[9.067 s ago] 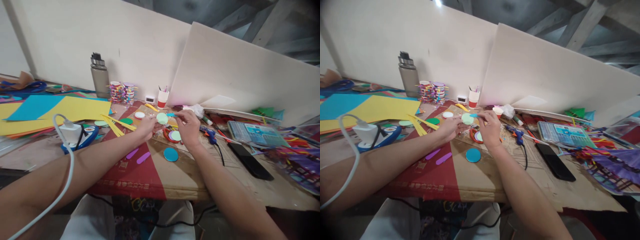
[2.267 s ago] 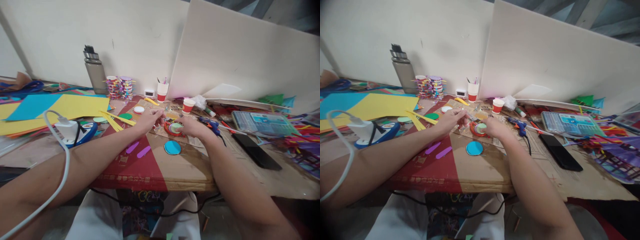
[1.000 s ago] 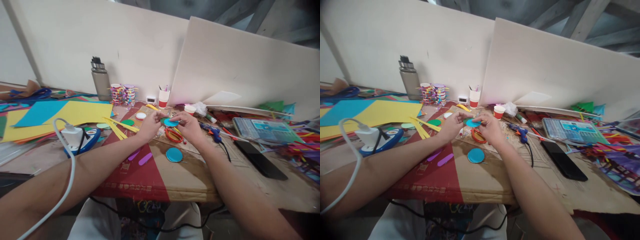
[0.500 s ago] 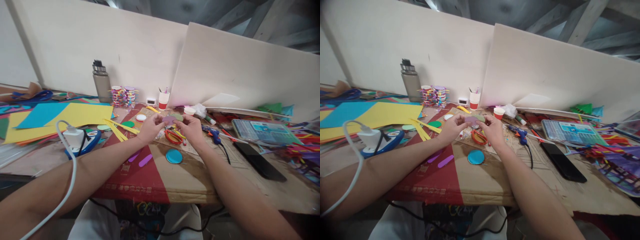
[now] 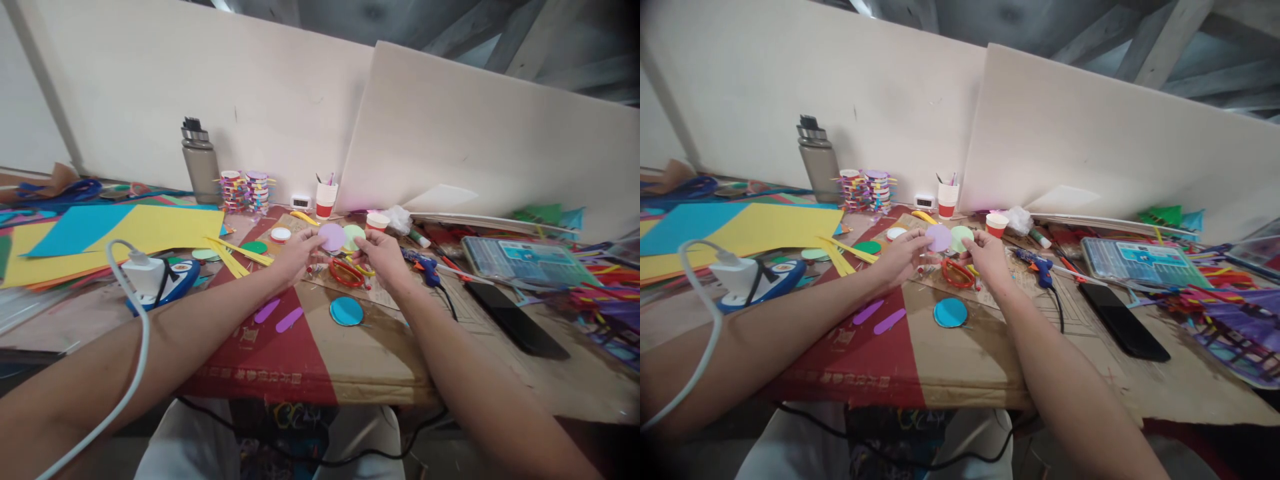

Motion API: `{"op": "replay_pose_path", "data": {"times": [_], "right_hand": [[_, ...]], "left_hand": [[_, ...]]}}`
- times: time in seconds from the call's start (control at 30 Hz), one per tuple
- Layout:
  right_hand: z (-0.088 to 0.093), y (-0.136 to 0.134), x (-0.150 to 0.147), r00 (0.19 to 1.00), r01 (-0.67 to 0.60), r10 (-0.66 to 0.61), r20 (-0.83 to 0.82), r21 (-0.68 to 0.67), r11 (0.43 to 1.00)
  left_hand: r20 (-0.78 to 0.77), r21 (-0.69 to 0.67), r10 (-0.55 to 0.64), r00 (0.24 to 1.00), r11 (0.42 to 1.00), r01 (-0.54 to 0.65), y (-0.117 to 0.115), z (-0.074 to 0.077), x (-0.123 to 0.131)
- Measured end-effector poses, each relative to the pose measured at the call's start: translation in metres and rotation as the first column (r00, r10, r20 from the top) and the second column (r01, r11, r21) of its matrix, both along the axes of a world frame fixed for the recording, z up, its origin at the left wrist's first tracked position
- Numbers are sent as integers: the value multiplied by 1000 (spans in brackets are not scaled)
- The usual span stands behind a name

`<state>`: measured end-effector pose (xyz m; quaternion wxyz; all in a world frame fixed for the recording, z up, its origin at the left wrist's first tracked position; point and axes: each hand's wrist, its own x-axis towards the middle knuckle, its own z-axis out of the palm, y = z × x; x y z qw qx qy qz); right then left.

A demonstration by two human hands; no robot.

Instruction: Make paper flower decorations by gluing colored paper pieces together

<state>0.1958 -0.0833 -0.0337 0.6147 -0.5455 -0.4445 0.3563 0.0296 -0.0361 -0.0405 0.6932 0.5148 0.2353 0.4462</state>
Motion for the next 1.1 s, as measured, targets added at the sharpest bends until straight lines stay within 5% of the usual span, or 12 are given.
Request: {"op": "replay_pose_path", "data": {"times": [0.23,0.4,0.7,0.8,0.9,1.0,1.07,1.1], "right_hand": [[0,0,-7,995,-77,79,53,-44,996],[-2,-2,-8,992,-89,94,81,-68,994],[-3,2,30,916,181,-181,359,34,983],[4,-8,51,771,275,-239,590,30,961],[7,-26,77,462,462,-264,847,24,887],[-1,-45,102,155,631,-147,977,17,776],[-11,-52,116,71,701,-89,994,14,713],[-16,-54,121,112,719,-85,990,-22,694]], "left_hand": [[-70,-2,-145,987,989,145,3,-6,1],[-93,24,-31,995,999,33,3,-5,2],[-184,-39,108,977,992,-118,4,0,-2],[-142,-69,114,983,990,-124,6,0,-1],[-105,-114,107,989,986,-119,10,-2,-1],[-91,-114,108,990,986,-118,14,-4,-1],[-90,-98,108,990,988,-117,16,-5,-1],[-94,-90,109,990,989,-117,18,-5,-1]]}}
